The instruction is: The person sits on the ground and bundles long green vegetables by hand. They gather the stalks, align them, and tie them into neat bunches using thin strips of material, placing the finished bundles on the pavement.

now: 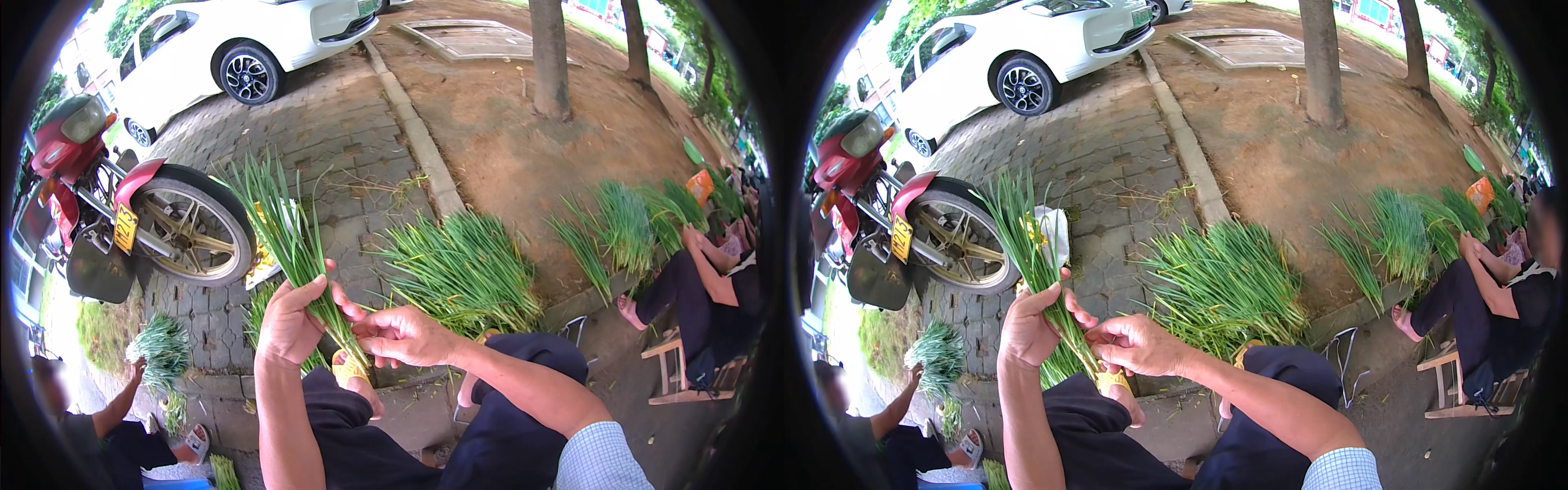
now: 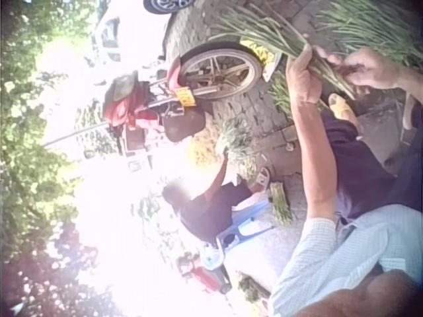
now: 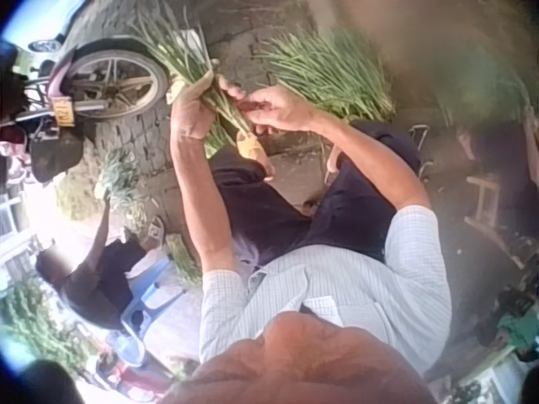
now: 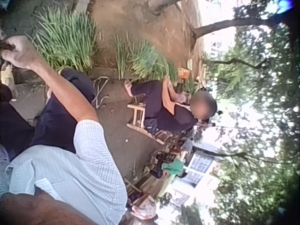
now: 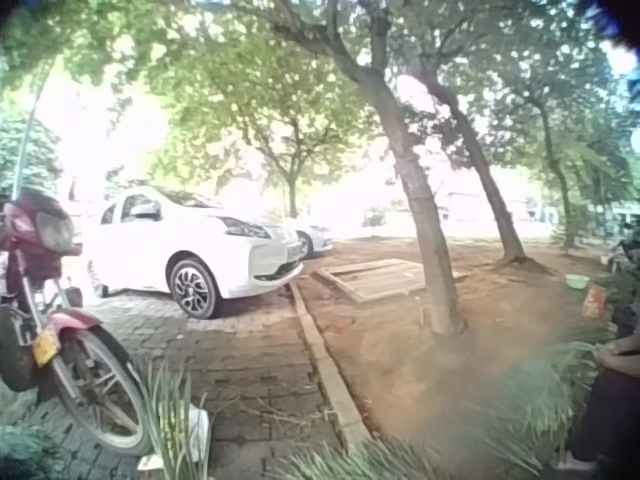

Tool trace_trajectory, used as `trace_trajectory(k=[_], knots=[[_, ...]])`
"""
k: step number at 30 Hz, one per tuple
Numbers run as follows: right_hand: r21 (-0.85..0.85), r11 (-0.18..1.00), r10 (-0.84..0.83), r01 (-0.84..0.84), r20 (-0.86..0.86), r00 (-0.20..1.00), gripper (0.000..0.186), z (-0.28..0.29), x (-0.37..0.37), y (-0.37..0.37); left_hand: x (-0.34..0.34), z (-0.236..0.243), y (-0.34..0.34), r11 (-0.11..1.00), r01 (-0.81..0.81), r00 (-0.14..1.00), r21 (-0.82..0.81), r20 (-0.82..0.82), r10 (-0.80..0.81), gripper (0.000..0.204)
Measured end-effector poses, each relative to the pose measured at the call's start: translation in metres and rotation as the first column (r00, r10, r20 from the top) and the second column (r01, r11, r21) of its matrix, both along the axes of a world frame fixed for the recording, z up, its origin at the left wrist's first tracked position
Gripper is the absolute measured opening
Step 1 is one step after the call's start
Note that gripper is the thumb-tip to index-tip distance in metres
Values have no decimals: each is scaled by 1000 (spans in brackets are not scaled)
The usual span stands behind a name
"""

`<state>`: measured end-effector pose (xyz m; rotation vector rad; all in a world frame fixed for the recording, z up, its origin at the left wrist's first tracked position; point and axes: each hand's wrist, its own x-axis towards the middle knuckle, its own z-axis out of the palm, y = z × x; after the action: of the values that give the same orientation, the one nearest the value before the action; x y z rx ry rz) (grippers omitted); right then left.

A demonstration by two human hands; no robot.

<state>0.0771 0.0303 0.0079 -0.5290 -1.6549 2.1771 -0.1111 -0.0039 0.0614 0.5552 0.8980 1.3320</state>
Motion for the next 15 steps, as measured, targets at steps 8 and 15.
trace_trajectory(k=[8,15], knots=[[24,1000,-8,8,9,1000,18,-2,4,2,1,2,-4,994,98,995,39,7,-98,27],[-26,999,-19,20,20,1000,20,-1,11,4,5,6,-5,992,125,992,24,6,-125,27]])
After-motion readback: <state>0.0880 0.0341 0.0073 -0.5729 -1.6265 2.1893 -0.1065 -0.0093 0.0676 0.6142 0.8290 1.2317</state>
